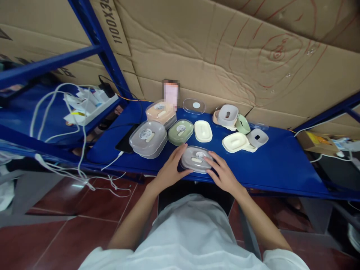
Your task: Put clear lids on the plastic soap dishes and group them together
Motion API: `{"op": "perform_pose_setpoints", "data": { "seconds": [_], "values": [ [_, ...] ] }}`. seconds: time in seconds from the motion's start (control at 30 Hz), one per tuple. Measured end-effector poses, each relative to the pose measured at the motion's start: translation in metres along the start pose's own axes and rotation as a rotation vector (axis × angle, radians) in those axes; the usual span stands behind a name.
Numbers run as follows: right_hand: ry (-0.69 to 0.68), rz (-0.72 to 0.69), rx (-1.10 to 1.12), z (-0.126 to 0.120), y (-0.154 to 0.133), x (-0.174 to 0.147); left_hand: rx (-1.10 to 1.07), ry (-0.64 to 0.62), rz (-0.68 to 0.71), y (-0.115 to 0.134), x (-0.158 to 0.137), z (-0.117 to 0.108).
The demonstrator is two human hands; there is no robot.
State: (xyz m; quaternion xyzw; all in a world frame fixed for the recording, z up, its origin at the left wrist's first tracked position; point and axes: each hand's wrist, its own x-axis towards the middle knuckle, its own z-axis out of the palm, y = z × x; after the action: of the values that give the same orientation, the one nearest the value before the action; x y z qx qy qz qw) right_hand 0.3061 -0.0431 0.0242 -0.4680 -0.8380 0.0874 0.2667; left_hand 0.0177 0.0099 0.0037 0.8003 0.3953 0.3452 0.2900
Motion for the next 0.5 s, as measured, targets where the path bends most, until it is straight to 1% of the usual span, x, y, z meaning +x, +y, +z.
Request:
{"op": "perform_pose_setpoints", "data": {
  "seconds": [0.13, 0.27, 0.4, 0.5],
  "values": [
    [-0.011, -0.050, -0.097, 0.008, -0.005, -0.001, 0.013, 0.008, 0.041, -0.004, -0.001, 0.001],
    [0.021, -0.088, -0.134, 0.014, -0.004, 0.003, 0.010, 0.025, 0.029, -0.005, 0.000, 0.001],
    [0.038, -0.087, -0.119, 0.018, -0.005, 0.002, 0.013, 0.009, 0.028, -0.005, 0.000, -0.001],
    [0.010, -0.060, -0.047, 0.016, -0.004, 0.000, 0.016, -0.002, 0.037, -0.005, 0.000, -0.002]
  ]
}}
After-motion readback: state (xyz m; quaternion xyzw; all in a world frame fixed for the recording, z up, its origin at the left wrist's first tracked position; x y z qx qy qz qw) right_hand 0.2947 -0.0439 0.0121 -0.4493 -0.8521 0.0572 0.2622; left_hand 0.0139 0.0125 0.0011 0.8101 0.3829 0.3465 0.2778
